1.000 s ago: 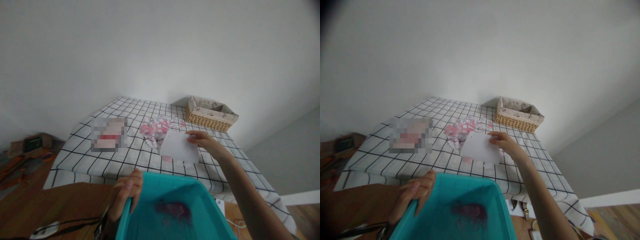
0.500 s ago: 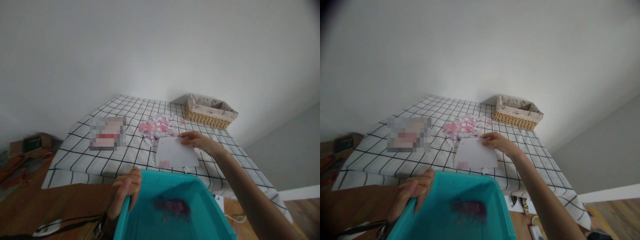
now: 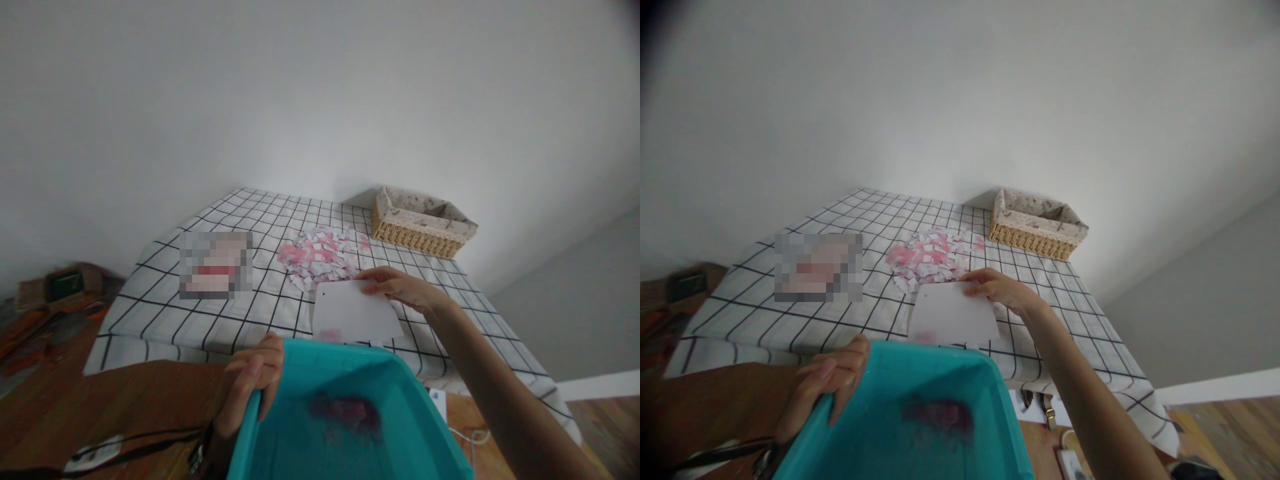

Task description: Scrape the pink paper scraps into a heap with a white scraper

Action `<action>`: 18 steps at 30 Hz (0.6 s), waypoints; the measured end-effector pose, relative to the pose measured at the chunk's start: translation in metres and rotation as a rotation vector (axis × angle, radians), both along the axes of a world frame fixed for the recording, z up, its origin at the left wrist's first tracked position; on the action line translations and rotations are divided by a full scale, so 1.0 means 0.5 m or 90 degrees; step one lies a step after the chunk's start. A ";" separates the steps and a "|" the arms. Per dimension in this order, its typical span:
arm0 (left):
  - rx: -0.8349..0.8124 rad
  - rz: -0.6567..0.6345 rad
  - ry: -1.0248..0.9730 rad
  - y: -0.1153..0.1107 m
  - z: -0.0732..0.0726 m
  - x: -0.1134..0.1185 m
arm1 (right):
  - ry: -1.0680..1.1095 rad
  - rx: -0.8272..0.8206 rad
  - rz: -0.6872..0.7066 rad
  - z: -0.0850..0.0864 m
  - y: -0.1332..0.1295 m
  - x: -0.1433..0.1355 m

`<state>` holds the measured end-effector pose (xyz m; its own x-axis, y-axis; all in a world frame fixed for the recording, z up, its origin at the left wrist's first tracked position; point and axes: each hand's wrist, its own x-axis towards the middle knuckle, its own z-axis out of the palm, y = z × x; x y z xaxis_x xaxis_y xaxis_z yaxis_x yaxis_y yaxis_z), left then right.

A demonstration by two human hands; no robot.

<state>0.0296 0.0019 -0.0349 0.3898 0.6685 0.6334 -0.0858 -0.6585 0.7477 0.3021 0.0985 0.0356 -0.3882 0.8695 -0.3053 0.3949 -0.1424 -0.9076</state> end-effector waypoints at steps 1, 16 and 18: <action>-0.003 -0.006 0.002 0.000 0.001 -0.001 | 0.011 0.004 0.011 0.000 0.001 0.000; -0.051 0.029 -0.056 -0.013 0.013 0.013 | 0.006 -0.007 0.052 -0.005 0.013 -0.005; -0.050 0.047 -0.106 -0.014 0.009 0.020 | 0.009 -0.016 0.043 -0.014 0.012 0.000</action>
